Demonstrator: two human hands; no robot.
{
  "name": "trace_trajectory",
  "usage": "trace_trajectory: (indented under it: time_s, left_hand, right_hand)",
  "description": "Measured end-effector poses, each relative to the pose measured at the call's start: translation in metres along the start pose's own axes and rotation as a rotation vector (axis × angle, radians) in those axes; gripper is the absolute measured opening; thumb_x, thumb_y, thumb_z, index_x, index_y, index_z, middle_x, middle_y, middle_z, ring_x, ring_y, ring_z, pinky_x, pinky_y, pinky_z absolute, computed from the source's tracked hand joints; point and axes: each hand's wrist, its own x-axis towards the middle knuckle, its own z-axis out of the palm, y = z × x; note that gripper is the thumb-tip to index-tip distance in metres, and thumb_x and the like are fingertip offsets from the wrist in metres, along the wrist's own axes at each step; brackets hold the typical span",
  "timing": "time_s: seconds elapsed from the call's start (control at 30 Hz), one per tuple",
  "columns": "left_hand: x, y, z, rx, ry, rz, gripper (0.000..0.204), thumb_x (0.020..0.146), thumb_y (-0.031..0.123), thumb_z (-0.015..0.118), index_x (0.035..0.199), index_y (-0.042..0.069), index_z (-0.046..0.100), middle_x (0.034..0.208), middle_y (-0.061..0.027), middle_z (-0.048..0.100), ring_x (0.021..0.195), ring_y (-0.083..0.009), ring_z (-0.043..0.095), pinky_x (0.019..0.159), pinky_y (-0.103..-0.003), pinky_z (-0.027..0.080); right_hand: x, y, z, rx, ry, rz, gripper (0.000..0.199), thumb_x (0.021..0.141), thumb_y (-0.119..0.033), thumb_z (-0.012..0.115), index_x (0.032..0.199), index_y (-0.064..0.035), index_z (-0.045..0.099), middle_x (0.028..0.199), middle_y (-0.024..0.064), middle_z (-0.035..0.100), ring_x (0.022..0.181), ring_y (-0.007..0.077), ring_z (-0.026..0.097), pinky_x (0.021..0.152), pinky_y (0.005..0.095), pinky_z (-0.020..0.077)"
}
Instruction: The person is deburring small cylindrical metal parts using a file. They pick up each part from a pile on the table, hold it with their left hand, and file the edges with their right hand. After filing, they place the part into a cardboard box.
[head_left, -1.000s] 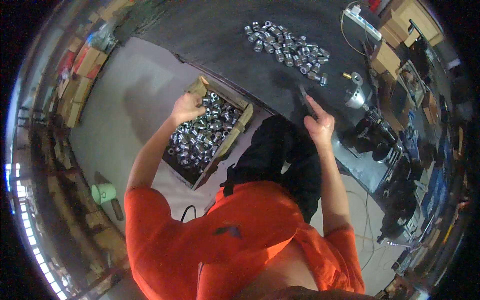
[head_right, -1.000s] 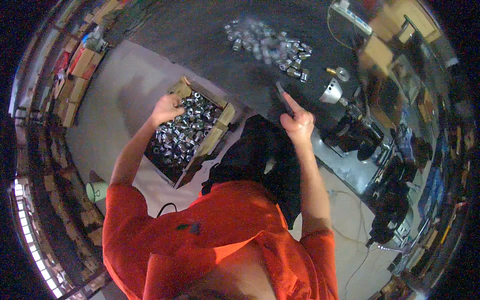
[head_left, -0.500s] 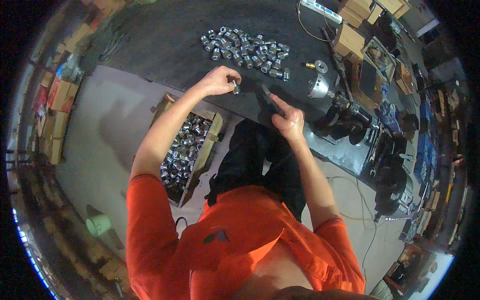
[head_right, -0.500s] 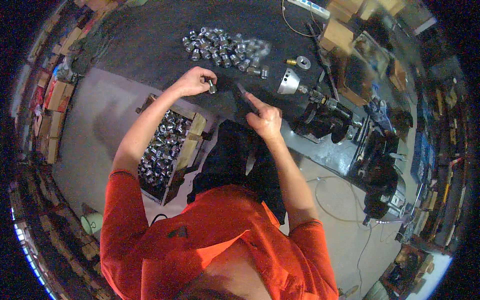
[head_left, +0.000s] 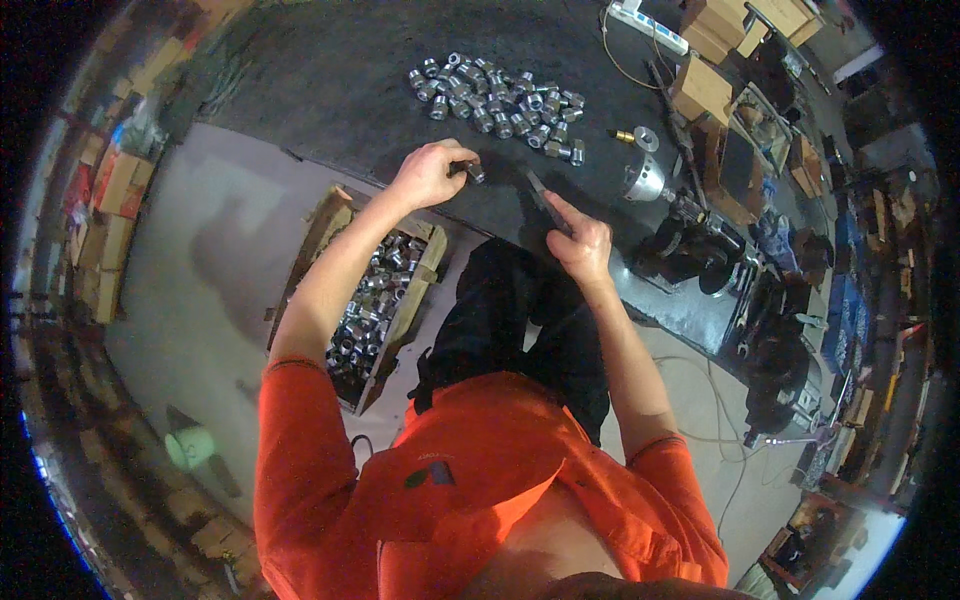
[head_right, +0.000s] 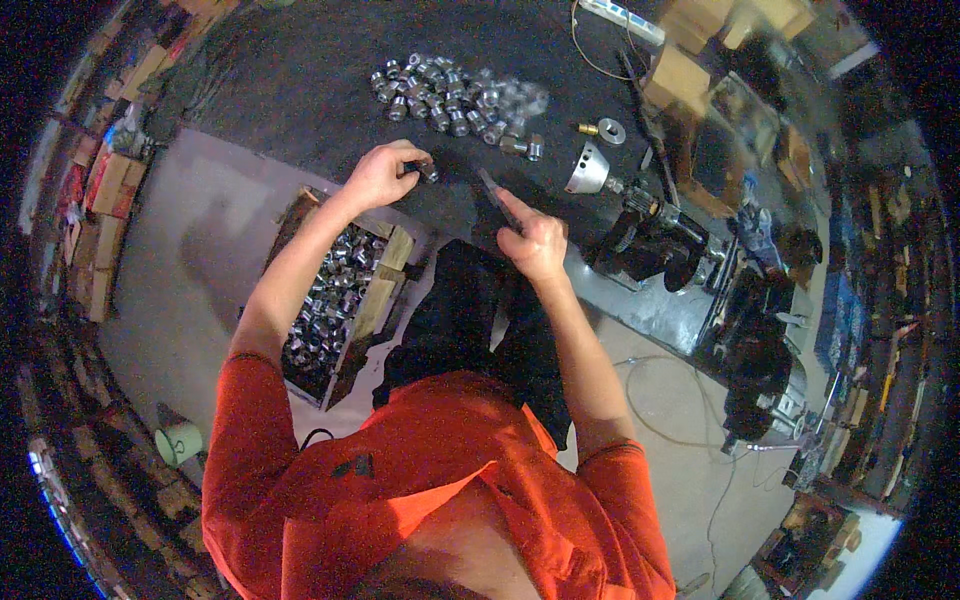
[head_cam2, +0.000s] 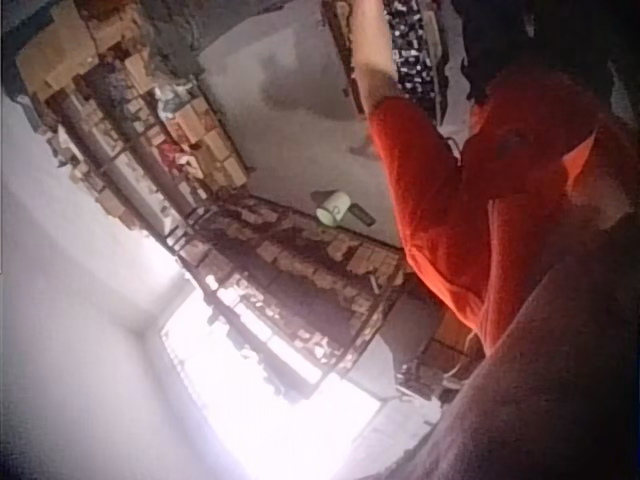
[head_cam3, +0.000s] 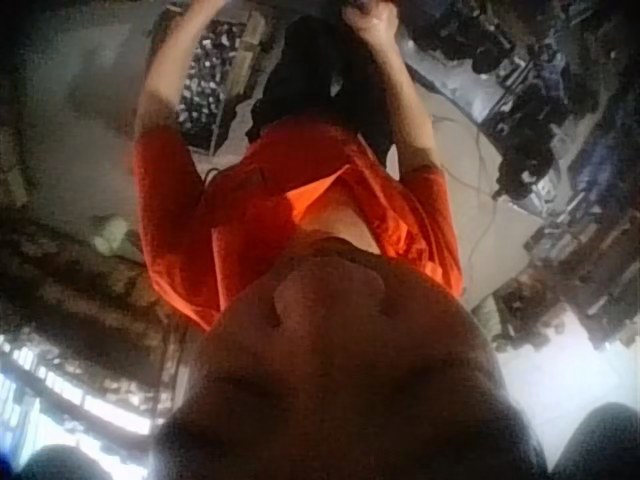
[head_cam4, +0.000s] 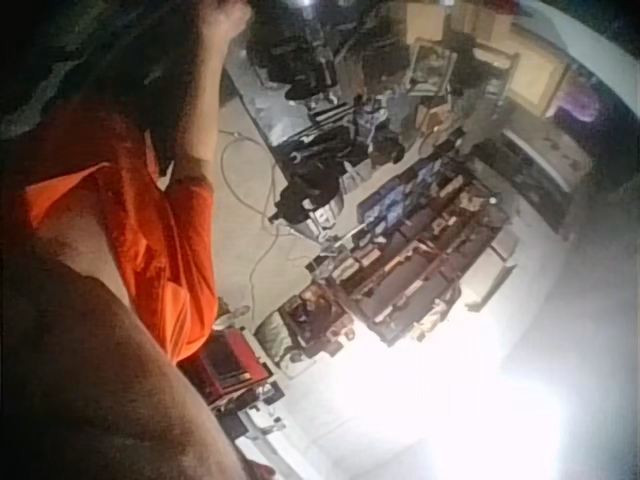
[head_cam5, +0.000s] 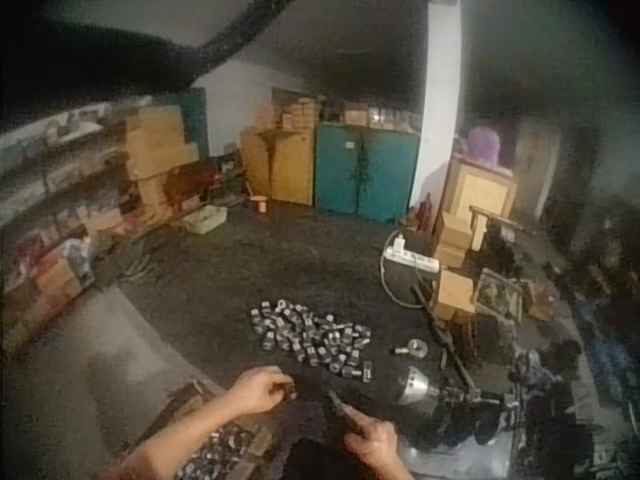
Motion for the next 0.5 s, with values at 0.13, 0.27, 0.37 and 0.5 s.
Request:
trace_trajectory:
  time_s: [0.13, 0.27, 0.37, 0.5]
  left_hand:
    - [-0.009, -0.001, 0.0, 0.048, 0.043, 0.019, 0.028, 0.074, 0.014, 0.061, 0.101, 0.011, 0.067, 0.095, -0.0086, 0.063, 0.087, -0.0301, 0.062, 0.077, -0.039, 0.05]
    - [-0.021, 0.001, 0.01, 0.102, 0.177, 0.056, 0.029, 0.074, 0.02, 0.065, 0.101, 0.012, 0.066, 0.094, -0.0073, 0.062, 0.078, -0.0293, 0.063, 0.068, -0.04, 0.05]
    - [-0.027, 0.01, 0.014, 0.159, 0.219, 0.002, 0.028, 0.074, 0.026, 0.069, 0.097, 0.011, 0.064, 0.095, -0.0059, 0.062, 0.078, -0.0301, 0.063, 0.066, -0.041, 0.05]
    - [-0.027, 0.018, 0.02, 0.214, 0.22, -0.065, 0.03, 0.073, 0.029, 0.071, 0.093, 0.01, 0.061, 0.093, -0.0044, 0.063, 0.081, -0.0304, 0.064, 0.067, -0.042, 0.051]
  right_hand:
    - [0.0, 0.0, 0.0, -0.048, -0.007, 0.007, 0.055, 0.065, -0.02, 0.06, 0.12, -0.0214, 0.061, 0.09, 0.017, 0.067, 0.078, 0.035, 0.064, 0.074, 0.0422, 0.0515]
    - [-0.001, 0.001, 0.001, -0.063, 0.003, 0.008, 0.055, 0.065, -0.02, 0.06, 0.12, -0.0218, 0.061, 0.091, 0.0168, 0.067, 0.077, 0.0349, 0.064, 0.075, 0.0424, 0.0513]
    - [-0.001, 0.001, 0.002, -0.1, -0.004, 0.013, 0.055, 0.064, -0.021, 0.06, 0.119, -0.0219, 0.062, 0.093, 0.0164, 0.067, 0.079, 0.0345, 0.064, 0.076, 0.0429, 0.0512]
    - [0.0, 0.003, 0.006, -0.081, 0.073, -0.089, 0.055, 0.062, -0.015, 0.058, 0.116, -0.0193, 0.064, 0.079, 0.0172, 0.063, 0.068, 0.0336, 0.062, 0.065, 0.0406, 0.0498]
